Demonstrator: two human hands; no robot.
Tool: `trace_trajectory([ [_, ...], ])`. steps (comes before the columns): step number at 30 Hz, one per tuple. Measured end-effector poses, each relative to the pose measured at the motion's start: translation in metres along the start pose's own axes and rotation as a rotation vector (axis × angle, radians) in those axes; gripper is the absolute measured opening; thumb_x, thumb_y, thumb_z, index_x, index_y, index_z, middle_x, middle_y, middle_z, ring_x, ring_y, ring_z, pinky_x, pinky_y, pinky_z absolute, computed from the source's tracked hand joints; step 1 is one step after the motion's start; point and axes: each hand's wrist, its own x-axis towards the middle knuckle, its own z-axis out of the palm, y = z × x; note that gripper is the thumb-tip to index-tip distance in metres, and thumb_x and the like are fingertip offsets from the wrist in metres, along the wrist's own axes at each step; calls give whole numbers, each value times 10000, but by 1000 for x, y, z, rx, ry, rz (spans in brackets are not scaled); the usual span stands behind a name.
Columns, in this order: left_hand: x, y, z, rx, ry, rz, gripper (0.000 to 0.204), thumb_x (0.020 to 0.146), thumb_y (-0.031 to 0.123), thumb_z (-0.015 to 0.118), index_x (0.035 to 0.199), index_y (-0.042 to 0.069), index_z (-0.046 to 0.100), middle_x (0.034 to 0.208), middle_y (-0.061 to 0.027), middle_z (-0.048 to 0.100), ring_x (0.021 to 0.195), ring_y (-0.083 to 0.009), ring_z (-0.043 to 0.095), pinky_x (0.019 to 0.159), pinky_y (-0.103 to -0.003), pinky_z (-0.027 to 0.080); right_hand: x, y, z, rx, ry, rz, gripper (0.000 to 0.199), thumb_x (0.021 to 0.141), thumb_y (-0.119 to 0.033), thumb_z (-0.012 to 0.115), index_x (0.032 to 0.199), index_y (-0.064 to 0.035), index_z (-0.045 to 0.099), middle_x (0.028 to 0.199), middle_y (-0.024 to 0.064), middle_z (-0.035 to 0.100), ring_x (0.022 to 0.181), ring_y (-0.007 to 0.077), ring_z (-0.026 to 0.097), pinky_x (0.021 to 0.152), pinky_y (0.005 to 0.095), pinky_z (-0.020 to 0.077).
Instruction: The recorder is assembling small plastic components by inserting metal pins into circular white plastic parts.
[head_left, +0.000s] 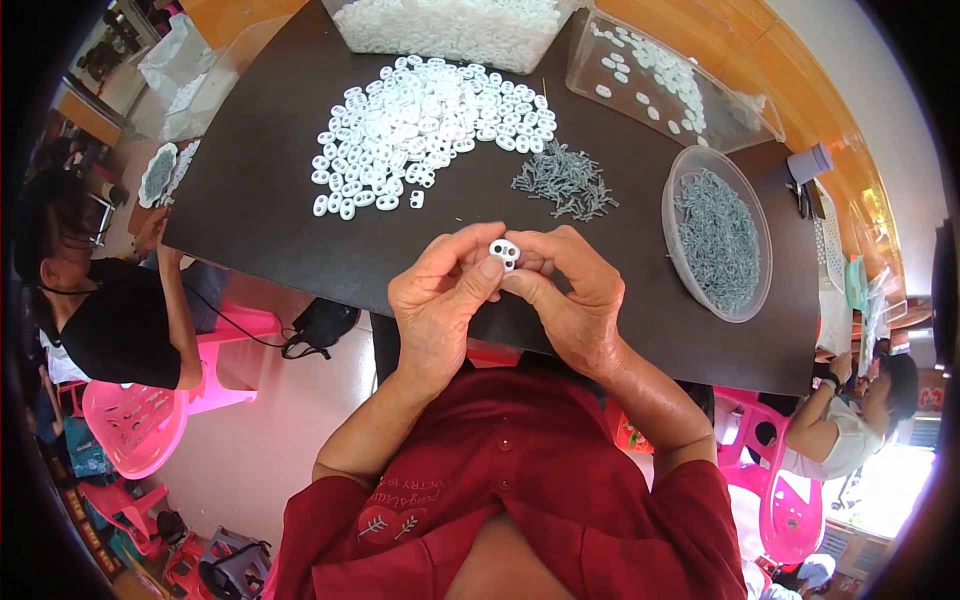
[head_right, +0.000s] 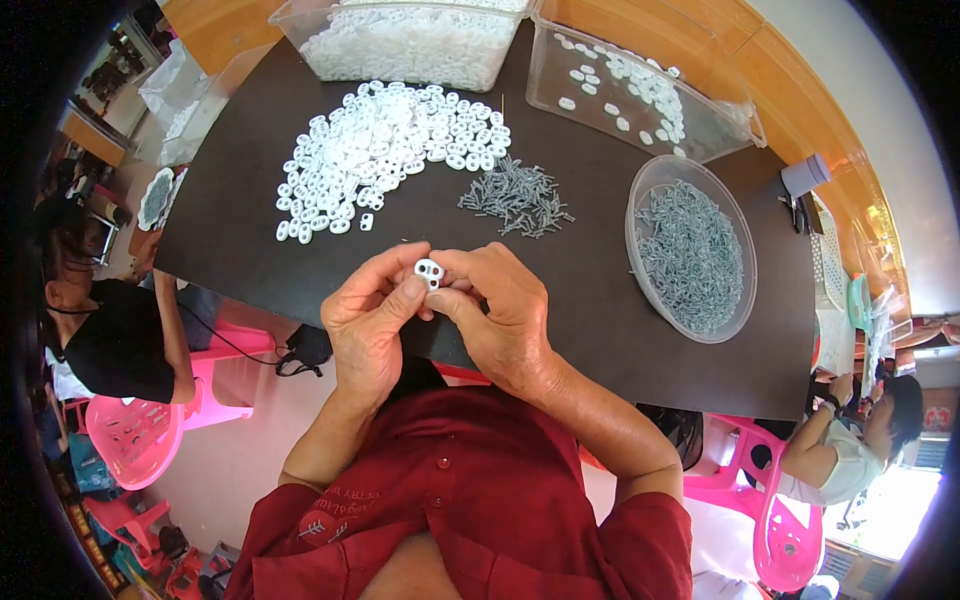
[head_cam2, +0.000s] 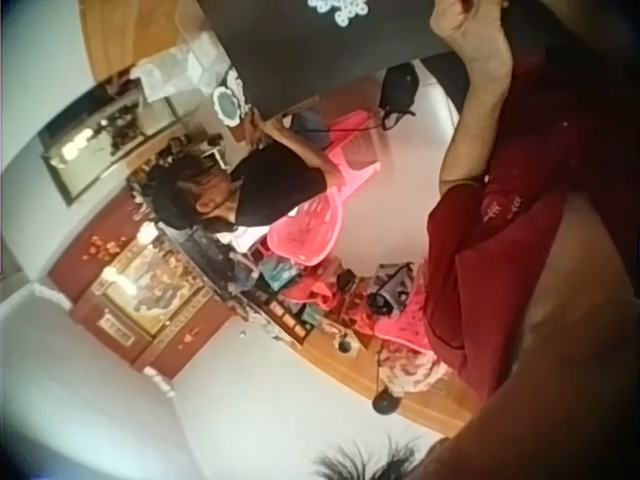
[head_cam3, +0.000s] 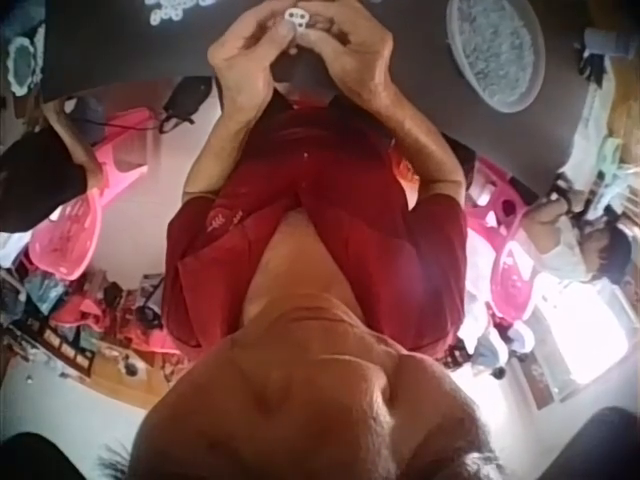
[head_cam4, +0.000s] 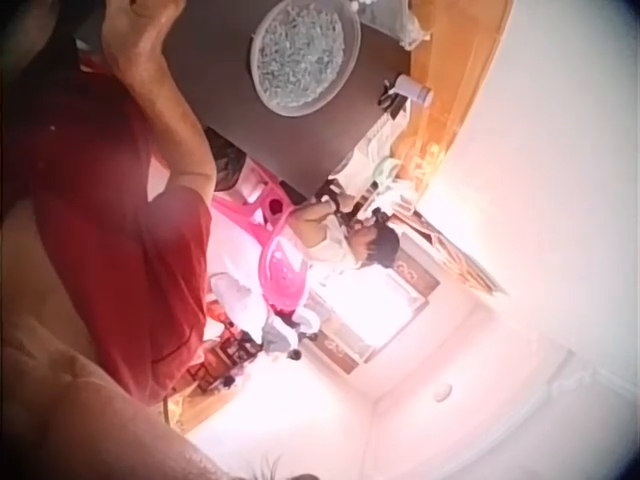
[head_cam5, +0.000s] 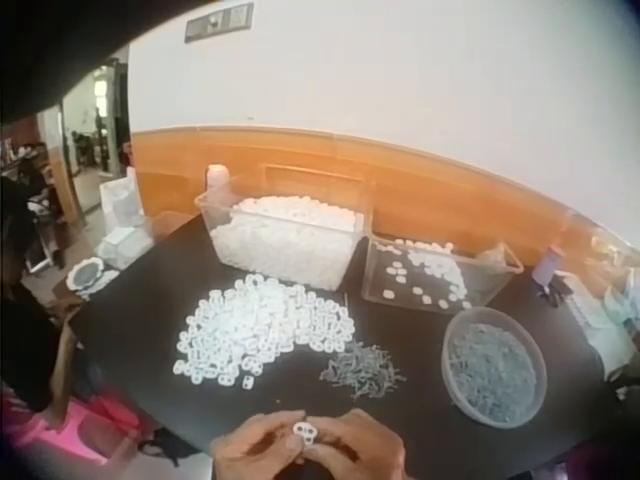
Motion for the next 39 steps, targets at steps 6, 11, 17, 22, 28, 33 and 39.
trace_trajectory([
  [6, -6, -9, 2, 71, 27, 127, 238, 901, 54, 582, 1113, -50, 611, 923, -44, 585, 769, -84, 520, 659, -208, 440, -6, -1, 6, 3, 37, -42, 309, 755, 91, 651, 1054, 16, 632, 818, 45, 580, 703, 86, 532, 617, 218, 431],
  [11, -9, -11, 7, 101, 84, 214, 223, 907, 56, 581, 1107, -36, 615, 909, -20, 542, 758, -68, 516, 673, -191, 449, -10, 0, 16, -60, 109, -109, 319, 767, 79, 648, 1079, 24, 614, 824, 64, 594, 706, 115, 540, 618, 231, 444],
  [17, -14, -5, 9, 103, 100, 234, 225, 912, 48, 571, 1117, -37, 606, 926, -16, 543, 803, -63, 511, 719, -185, 440, -9, -7, 21, -111, 168, -179, 331, 706, 33, 695, 1027, 30, 612, 847, 105, 623, 710, 226, 553, 620, 305, 457],
  [22, -17, -4, 9, 40, 109, 251, 228, 915, 52, 568, 1121, -39, 605, 924, -17, 541, 816, -63, 507, 722, -182, 435, -9, -5, 22, -126, 184, -273, 323, 703, 20, 702, 1012, 41, 611, 865, 120, 637, 711, 233, 575, 618, 307, 468],
  [28, -18, -6, 5, 81, 87, 278, 219, 909, 60, 578, 1101, -40, 615, 923, -27, 550, 791, -64, 516, 709, -180, 435, -8, -6, 21, -184, 177, -310, 352, 683, 3, 721, 1016, 38, 611, 846, 114, 639, 683, 229, 575, 604, 302, 466],
  [33, -16, -5, 4, 211, 101, 344, 185, 900, 53, 589, 1056, -33, 638, 898, -40, 573, 777, -74, 521, 694, -189, 434, -7, -1, 22, -222, 180, -384, 394, 656, 9, 735, 1027, 38, 607, 845, 118, 640, 681, 230, 580, 592, 301, 463],
  [39, -16, -6, 3, 171, 100, 318, 173, 911, 57, 574, 1049, -28, 634, 895, -37, 571, 784, -74, 512, 700, -192, 424, -8, 2, 25, -207, 206, -393, 412, 638, 10, 743, 1027, 33, 609, 833, 114, 642, 672, 230, 582, 587, 297, 461],
])
